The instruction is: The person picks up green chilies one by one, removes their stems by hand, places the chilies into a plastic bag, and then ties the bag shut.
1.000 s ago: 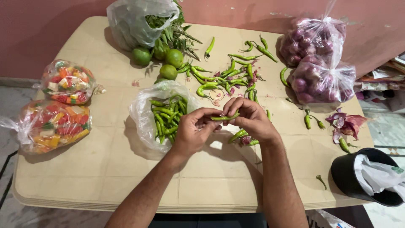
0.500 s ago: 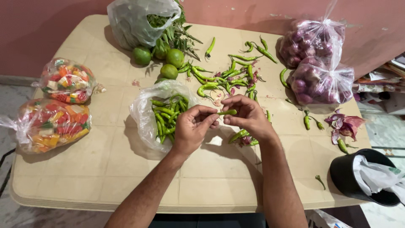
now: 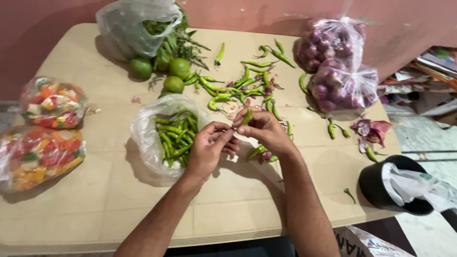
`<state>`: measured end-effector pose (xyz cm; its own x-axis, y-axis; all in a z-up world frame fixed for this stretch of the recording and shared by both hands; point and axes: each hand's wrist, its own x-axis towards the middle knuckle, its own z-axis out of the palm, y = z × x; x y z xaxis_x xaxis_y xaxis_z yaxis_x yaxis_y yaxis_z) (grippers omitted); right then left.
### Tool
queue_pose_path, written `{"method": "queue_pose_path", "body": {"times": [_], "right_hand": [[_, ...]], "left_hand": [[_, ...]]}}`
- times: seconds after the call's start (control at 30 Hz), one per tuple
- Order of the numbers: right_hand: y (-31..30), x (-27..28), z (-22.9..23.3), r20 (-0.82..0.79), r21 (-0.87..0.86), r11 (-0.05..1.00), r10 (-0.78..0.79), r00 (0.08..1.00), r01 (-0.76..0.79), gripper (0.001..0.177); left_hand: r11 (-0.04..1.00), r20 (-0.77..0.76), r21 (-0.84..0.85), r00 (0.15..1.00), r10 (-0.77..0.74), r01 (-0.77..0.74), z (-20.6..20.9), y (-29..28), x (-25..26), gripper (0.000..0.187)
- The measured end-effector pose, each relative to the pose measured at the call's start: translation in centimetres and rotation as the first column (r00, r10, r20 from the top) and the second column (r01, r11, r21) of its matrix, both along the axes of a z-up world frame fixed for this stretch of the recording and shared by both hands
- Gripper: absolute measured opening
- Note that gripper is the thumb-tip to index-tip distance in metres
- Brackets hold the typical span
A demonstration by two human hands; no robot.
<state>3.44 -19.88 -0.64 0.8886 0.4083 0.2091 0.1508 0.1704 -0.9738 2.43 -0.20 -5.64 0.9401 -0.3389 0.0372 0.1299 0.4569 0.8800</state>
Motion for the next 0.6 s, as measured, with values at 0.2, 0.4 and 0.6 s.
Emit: {"method": "queue_pose_path", "body": {"times": [0.2, 0.4, 0.6], "right_hand": [[-4.4, -0.1, 0.7, 0.083, -0.541, 0.745, -0.415, 0.906, 0.391, 0.024], [-15.9, -3.0, -0.4, 0.337, -0.844, 0.017, -0.761, 0.554, 0.536, 0.022], [-17.0, -4.1, 0.0, 0.545, -0.722, -0.229, -0.770, 0.333, 0.653, 0.037]], "left_hand": [[0.996, 0.037, 0.092, 0.999, -0.005, 0.001, 0.7, 0.0, -0.7, 0.014], [0.986, 0.012, 0.168, 1.000, -0.019, 0.016, 1.8, 0.1, -1.4, 0.012], [0.978, 0.034, 0.205, 0.998, -0.046, 0.038, 2.9, -0.2, -1.8, 0.012]]}}
